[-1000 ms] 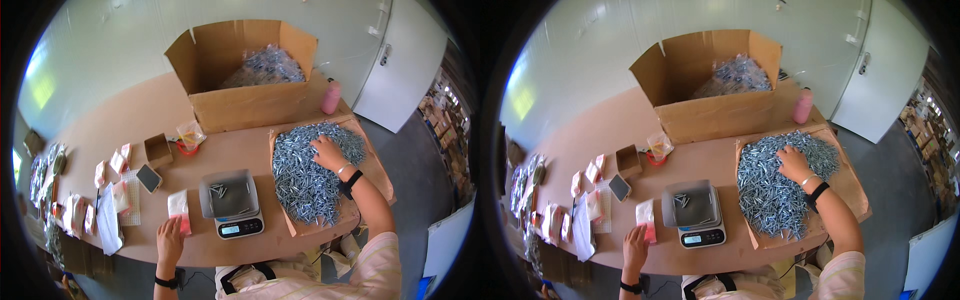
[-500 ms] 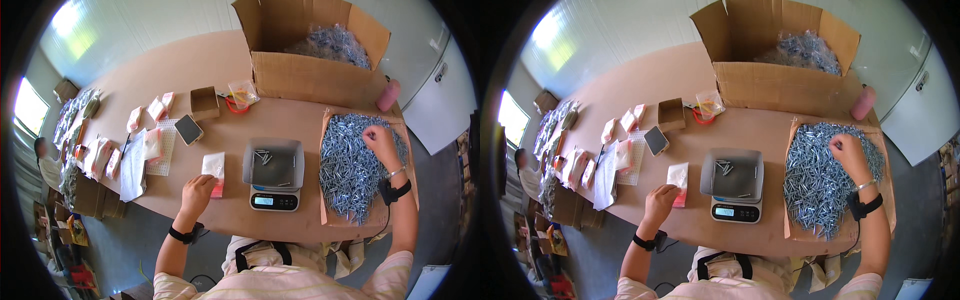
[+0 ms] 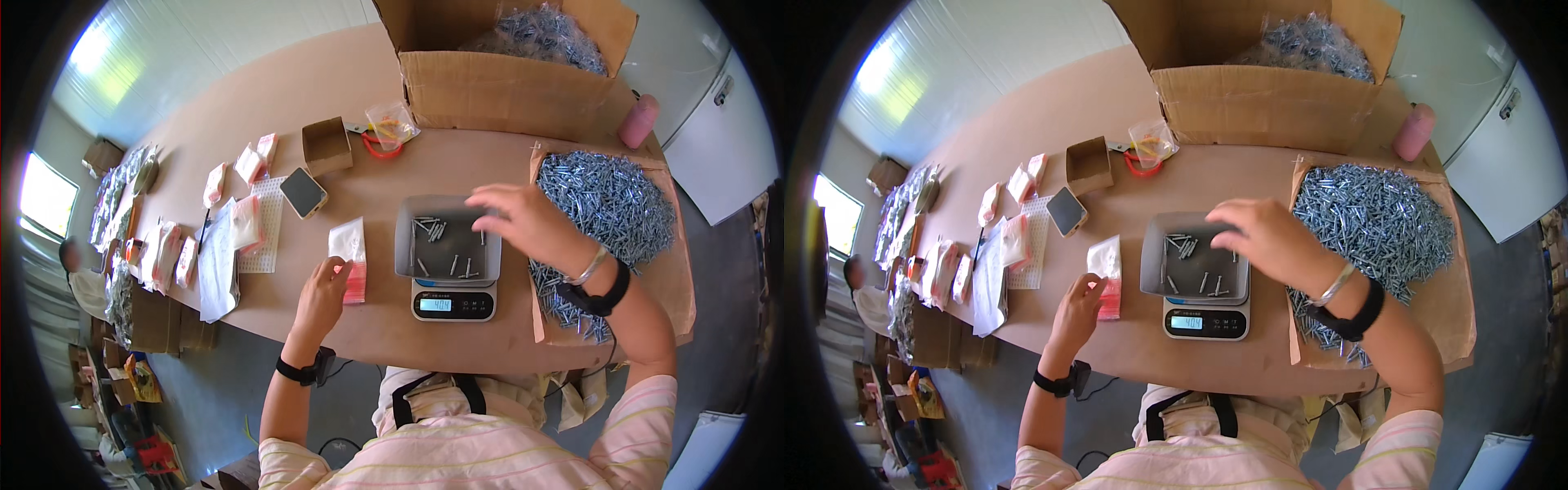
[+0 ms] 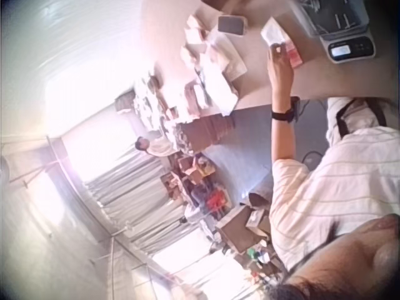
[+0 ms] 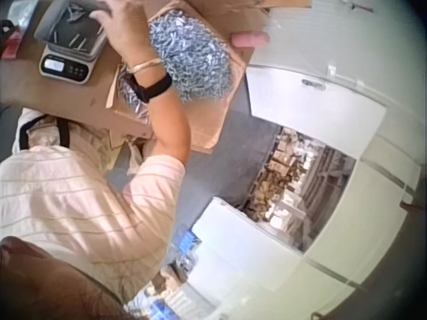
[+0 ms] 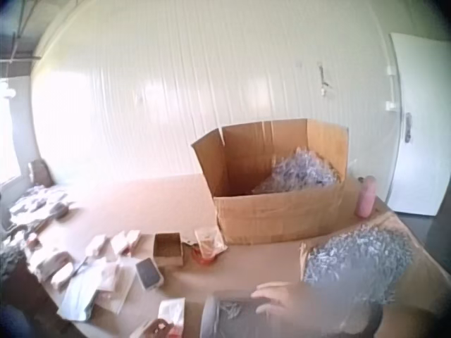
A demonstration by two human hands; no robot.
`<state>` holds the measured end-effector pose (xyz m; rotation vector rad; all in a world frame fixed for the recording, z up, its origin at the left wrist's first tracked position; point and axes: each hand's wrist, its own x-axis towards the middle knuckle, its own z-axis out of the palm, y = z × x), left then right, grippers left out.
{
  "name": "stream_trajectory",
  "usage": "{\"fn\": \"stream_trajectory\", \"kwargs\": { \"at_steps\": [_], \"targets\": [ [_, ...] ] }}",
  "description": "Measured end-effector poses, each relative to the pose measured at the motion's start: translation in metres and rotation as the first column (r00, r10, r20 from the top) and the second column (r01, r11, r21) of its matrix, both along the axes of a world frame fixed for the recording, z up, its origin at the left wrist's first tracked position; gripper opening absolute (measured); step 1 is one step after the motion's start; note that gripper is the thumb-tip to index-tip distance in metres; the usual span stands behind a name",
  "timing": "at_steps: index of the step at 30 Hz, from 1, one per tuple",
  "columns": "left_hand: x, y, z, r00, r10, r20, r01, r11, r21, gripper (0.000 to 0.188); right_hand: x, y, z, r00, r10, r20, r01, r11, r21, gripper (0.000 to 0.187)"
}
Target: Weighing groups of screws and placing them into small plastic bags.
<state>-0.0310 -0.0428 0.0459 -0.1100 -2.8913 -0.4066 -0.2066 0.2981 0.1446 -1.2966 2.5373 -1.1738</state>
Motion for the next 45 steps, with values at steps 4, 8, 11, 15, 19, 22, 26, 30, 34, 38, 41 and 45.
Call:
{"fn": "stream_trajectory", "kwargs": {
  "at_steps": [4, 8, 11, 15, 19, 22, 26, 30, 34, 38, 41, 45],
  "targets": [
    [-0.003, -0.014, -0.001, 0.993, -0.09, -0.072, 0.086, 0.995, -0.055, 0.02, -0.018, 0.05, 0.006, 0.949, -0.255, -0.186, 0.289, 0.939, 0.187, 0.025],
    [-0.008, -0.003, 0.014, 0.997, -0.032, -0.075, 0.026, 0.996, -0.087, 0.008, -0.025, 0.135, -0.05, 0.845, -0.289, -0.45, 0.501, 0.721, 0.478, 0.042],
    [-0.001, -0.001, 0.025, 0.997, 0.029, -0.077, -0.03, 0.999, -0.016, 0.008, -0.015, 0.141, -0.053, 0.836, -0.365, -0.41, 0.546, 0.622, 0.56, 0.035],
    [0.002, 0.004, 0.044, 0.98, 0.039, -0.195, -0.038, 0.999, 0.011, 0.017, -0.019, 0.159, -0.078, 0.807, -0.349, -0.477, 0.58, 0.622, 0.526, 0.02],
    [0.008, 0.012, 0.066, 0.959, 0.057, -0.279, -0.054, 0.998, 0.016, 0.029, -0.026, 0.166, -0.072, 0.828, -0.426, -0.364, 0.552, 0.73, 0.403, 0.005],
    [0.015, 0.015, 0.08, 0.938, 0.02, -0.345, -0.031, 0.999, -0.027, 0.035, -0.027, 0.164, -0.049, 0.83, -0.443, -0.339, 0.541, 0.786, 0.299, 0.004],
    [0.02, 0.026, 0.08, 0.953, 0.053, -0.297, -0.025, 0.995, 0.096, 0.031, -0.016, 0.109, 0.011, 0.884, -0.458, 0.091, 0.433, 0.877, 0.208, 0.009],
    [0.023, 0.045, 0.08, 0.968, 0.08, -0.239, -0.038, 0.983, 0.177, 0.02, -0.003, 0.044, 0.015, 0.961, -0.135, 0.243, 0.165, 0.98, -0.107, 0.024],
    [0.03, 0.049, 0.083, 0.966, 0.145, -0.212, -0.101, 0.974, 0.205, 0.016, -0.003, 0.043, 0.006, 0.99, -0.142, 0.019, 0.142, 0.99, -0.008, 0.033],
    [0.043, 0.036, 0.083, 0.979, 0.169, -0.11, -0.148, 0.973, 0.179, 0.018, -0.017, 0.121, -0.042, 0.908, -0.157, -0.387, 0.366, 0.745, 0.558, 0.054],
    [0.039, 0.043, 0.081, 0.967, 0.125, -0.223, -0.058, 0.957, 0.284, 0.013, -0.001, 0.132, -0.056, 0.889, -0.259, -0.378, 0.457, 0.566, 0.686, 0.055],
    [0.032, 0.043, 0.076, 0.956, 0.083, -0.281, -0.022, 0.977, 0.213, 0.009, 0.007, 0.132, -0.062, 0.867, -0.279, -0.414, 0.497, 0.548, 0.672, 0.042]
  ]
}}
